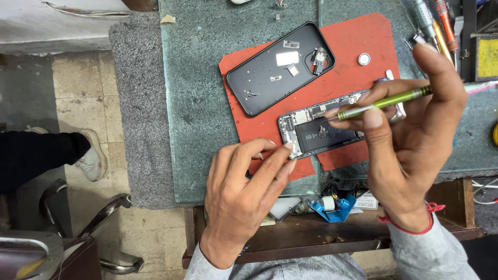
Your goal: The person uses tweezers and screwdrivers to remove and install small components inside a disassembled smartphone. They unscrew a metal bracket, lift it with tweezers, and then reposition and secure it back in place.
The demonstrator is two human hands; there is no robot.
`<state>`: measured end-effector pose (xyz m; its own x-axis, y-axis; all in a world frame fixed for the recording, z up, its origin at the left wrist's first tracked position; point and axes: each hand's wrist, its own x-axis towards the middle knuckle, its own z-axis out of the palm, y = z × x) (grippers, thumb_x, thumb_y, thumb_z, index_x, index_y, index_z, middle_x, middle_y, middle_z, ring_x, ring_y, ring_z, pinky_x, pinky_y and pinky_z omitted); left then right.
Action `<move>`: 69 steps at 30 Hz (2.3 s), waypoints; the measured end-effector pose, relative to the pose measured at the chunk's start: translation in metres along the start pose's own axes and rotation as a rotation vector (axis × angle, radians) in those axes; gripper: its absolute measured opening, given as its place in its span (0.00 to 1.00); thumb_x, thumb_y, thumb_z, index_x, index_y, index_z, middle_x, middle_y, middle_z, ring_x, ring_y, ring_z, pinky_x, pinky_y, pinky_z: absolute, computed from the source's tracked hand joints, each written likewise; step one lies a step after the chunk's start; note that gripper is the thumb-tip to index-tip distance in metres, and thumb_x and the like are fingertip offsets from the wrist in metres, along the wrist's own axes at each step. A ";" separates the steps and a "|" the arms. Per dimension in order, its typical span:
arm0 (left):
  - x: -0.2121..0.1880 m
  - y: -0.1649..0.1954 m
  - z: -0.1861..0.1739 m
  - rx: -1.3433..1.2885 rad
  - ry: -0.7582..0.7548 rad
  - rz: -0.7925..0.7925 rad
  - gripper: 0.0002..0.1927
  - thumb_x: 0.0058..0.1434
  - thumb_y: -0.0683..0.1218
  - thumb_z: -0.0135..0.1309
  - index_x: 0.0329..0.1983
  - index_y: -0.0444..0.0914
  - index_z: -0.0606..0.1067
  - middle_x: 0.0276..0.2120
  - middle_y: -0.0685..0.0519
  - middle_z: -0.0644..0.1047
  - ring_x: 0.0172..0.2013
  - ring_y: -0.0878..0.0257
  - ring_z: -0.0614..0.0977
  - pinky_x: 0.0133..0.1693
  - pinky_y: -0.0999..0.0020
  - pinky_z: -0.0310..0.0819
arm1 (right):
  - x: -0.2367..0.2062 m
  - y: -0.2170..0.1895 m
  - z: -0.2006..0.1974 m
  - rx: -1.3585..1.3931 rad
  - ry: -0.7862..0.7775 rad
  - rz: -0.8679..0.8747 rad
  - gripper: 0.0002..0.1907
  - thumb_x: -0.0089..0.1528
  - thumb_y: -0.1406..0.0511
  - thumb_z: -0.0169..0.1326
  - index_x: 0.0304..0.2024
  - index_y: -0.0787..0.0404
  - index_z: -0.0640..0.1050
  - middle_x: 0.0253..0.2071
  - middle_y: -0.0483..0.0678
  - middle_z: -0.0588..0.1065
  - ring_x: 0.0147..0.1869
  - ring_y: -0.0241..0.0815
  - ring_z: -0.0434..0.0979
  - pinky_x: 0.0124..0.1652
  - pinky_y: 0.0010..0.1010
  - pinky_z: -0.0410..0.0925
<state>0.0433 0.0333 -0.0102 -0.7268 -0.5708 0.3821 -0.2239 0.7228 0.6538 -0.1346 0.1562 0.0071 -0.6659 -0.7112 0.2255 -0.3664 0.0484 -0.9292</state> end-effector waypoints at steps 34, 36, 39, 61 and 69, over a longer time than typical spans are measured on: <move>0.020 0.026 -0.004 -0.226 -0.048 -0.156 0.18 0.59 0.45 0.66 0.52 0.40 0.78 0.48 0.54 0.78 0.48 0.61 0.78 0.46 0.67 0.76 | 0.010 0.012 -0.063 -0.764 0.062 -0.125 0.16 0.74 0.80 0.51 0.59 0.61 0.81 0.42 0.51 0.69 0.39 0.40 0.67 0.40 0.27 0.61; 0.019 0.043 -0.016 -0.558 -0.206 -0.148 0.18 0.59 0.45 0.66 0.51 0.40 0.78 0.47 0.54 0.78 0.47 0.62 0.78 0.46 0.67 0.76 | 0.011 0.021 -0.069 -0.796 0.074 -0.153 0.18 0.72 0.81 0.49 0.58 0.61 0.80 0.44 0.51 0.70 0.42 0.41 0.69 0.41 0.28 0.62; 0.014 0.071 -0.017 -0.916 -0.467 -0.073 0.17 0.59 0.46 0.66 0.51 0.40 0.78 0.47 0.54 0.78 0.47 0.62 0.78 0.46 0.68 0.76 | 0.012 0.033 -0.074 -0.881 0.097 -0.178 0.21 0.67 0.82 0.48 0.57 0.61 0.80 0.46 0.52 0.71 0.45 0.43 0.69 0.43 0.30 0.63; -0.008 0.090 -0.029 -0.993 -0.511 -0.087 0.12 0.62 0.46 0.64 0.48 0.40 0.81 0.44 0.55 0.79 0.45 0.64 0.80 0.44 0.70 0.77 | 0.003 0.040 -0.071 -1.005 0.092 -0.307 0.19 0.64 0.82 0.53 0.51 0.60 0.84 0.54 0.46 0.78 0.54 0.45 0.70 0.53 0.33 0.65; -0.010 0.081 -0.036 -0.989 -0.509 -0.081 0.11 0.63 0.47 0.63 0.47 0.40 0.81 0.43 0.55 0.79 0.44 0.65 0.81 0.44 0.71 0.77 | -0.008 0.050 -0.077 -0.926 0.144 -0.335 0.15 0.67 0.80 0.52 0.52 0.62 0.81 0.54 0.48 0.76 0.53 0.44 0.72 0.51 0.32 0.64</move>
<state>0.0559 0.0829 0.0627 -0.9655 -0.2123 0.1510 0.1687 -0.0675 0.9834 -0.1973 0.2183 -0.0190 -0.4854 -0.6994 0.5246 -0.8718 0.4324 -0.2302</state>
